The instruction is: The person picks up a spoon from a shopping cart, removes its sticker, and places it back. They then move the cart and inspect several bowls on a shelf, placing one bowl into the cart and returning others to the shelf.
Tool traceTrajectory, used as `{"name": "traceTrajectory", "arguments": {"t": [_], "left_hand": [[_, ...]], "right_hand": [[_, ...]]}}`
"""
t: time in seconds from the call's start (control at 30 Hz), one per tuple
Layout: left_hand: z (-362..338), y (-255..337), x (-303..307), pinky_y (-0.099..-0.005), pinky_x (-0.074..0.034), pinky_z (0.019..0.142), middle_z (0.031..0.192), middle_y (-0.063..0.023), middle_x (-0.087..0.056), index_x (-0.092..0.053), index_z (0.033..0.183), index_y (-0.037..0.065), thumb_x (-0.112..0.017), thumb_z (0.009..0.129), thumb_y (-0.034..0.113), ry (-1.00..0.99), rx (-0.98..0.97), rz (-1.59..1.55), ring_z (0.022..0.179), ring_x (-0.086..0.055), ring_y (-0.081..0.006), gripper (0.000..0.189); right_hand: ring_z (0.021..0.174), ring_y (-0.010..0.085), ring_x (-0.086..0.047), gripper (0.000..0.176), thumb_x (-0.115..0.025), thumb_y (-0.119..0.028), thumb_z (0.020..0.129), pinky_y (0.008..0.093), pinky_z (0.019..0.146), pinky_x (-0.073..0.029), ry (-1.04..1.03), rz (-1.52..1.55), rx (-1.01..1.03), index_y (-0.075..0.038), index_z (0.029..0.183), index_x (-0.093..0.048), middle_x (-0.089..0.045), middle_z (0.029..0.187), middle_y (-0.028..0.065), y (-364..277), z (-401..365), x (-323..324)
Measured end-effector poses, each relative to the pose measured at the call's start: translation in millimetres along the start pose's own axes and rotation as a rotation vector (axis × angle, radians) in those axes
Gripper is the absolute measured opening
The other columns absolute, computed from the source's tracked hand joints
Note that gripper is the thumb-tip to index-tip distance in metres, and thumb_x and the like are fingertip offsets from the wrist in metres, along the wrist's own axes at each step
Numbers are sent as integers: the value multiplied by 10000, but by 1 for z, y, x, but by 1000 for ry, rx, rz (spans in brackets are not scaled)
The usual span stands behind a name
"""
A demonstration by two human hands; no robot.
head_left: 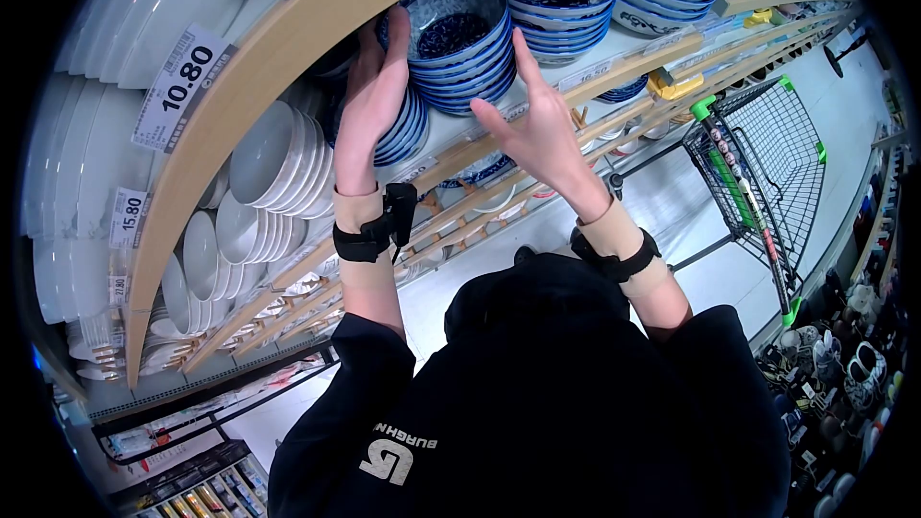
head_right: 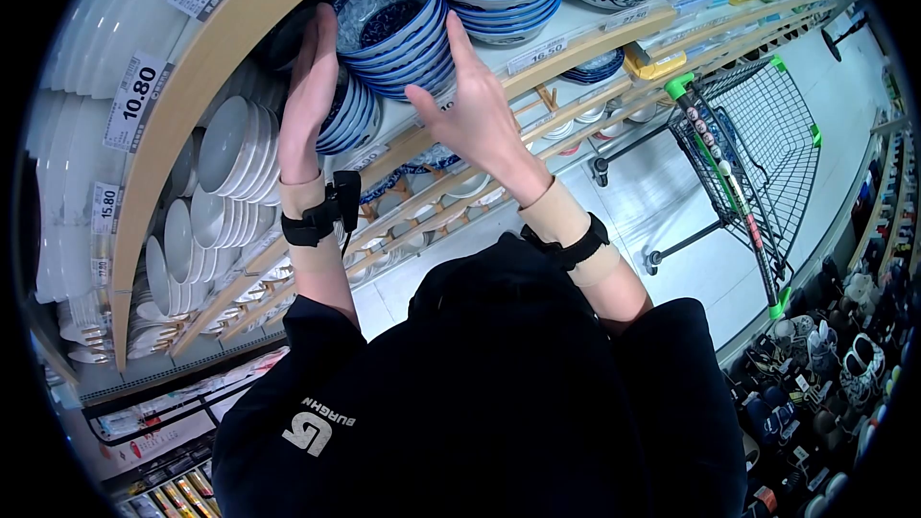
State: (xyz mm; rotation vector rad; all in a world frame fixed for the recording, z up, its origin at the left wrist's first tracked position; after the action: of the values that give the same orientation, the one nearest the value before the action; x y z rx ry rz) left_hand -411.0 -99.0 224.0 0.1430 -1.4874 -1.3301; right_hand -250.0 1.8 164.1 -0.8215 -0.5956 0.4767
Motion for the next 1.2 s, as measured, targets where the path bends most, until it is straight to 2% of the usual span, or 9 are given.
{"name": "traceTrajectory", "arguments": {"t": [0.17, 0.23, 0.27, 0.37, 0.53, 0.67, 0.97, 1.17, 1.2], "left_hand": [[-27, 32, 5, -453, -394, 1066, 1332, -295, -565, -446, 1411, -5, -622, 938, 500, 215, -268, 122, 1264, -519, -446, 714], [-42, 56, 1, -407, -433, 1040, 1270, -221, -634, -538, 1321, -29, -744, 886, 394, 239, -508, 217, 1207, -593, -355, 641], [-46, 66, -5, -391, -479, 983, 1212, -191, -659, -604, 1253, -9, -851, 775, 280, 229, -612, 278, 1144, -622, -343, 611], [-52, 84, -20, -385, -499, 946, 1168, -181, -669, -656, 1196, 26, -876, 721, 284, 227, -868, 458, 1091, -641, -339, 584], [-39, 83, -38, -390, -559, 772, 969, -170, -707, -682, 1155, 50, -874, 698, 301, 13, -726, 446, 863, -693, -330, 556], [-26, 80, -43, -413, -558, 768, 945, -219, -707, -678, 1118, 24, -866, 693, 319, -101, -573, 567, 867, -693, -362, 551], [-18, 77, -47, -434, -537, 718, 778, -256, -648, -688, 1012, -18, -845, 700, 330, -142, -637, 625, 776, -654, -412, 493], [-19, 81, -44, -416, -539, 788, 870, -247, -682, -678, 1106, -14, -851, 707, 298, -206, -550, 507, 838, -672, -393, 535], [-27, 90, -36, -399, -531, 830, 945, -231, -694, -677, 1127, -7, -857, 712, 278, -108, -624, 451, 901, -676, -372, 535]], "right_hand": [[1362, 362, -493, 894, -804, -178, 844, 399, 1088, -425, 102, -84, -3, 77, 1518, -275, -514, 1416, 310, 13, -14, 9], [1330, 371, -523, 857, -812, -182, 835, 405, 1075, -435, 96, -117, 6, 73, 1494, -328, -538, 1397, 294, 18, -16, 10], [1313, 376, -538, 838, -815, -185, 830, 409, 1069, -440, 88, -131, 12, 71, 1482, -355, -550, 1388, 287, 20, -16, 9], [1191, 442, -584, 819, -820, -239, 814, 473, 1099, -392, 93, -192, 97, 124, 1415, -398, -595, 1274, 315, 20, -11, 6], [1142, 393, -625, 857, -842, -312, 782, 477, 1098, -394, 136, -219, 144, 113, 1399, -427, -648, 1179, 287, 21, -3, 6], [1027, 370, -680, 897, -851, -376, 760, 458, 1088, -409, 116, -231, 97, 111, 1395, -446, -692, 1061, 271, 22, -3, 5], [943, 374, -695, 860, -832, -421, 761, 453, 1047, -445, 208, -264, 172, 110, 1353, -505, -697, 1029, 274, 19, -6, 6], [964, 353, -690, 817, -836, -401, 761, 440, 1011, -462, 204, -277, 133, 70, 1352, -527, -717, 1021, 222, 21, -6, 9], [964, 349, -691, 782, -836, -383, 767, 437, 1004, -465, 222, -267, 162, 56, 1342, -539, -720, 1023, 208, 18, -6, 13]]}}
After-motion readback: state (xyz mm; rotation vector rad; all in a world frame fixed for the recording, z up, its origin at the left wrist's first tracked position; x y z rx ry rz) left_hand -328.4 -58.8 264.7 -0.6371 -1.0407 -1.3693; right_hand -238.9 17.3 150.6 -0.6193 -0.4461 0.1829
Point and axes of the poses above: each hand's wrist, its own z-axis towards the middle knuckle, its own x-axis out of the back of the hand, y = z × x, the point moved 8 cm from there along z, towards the middle knuckle
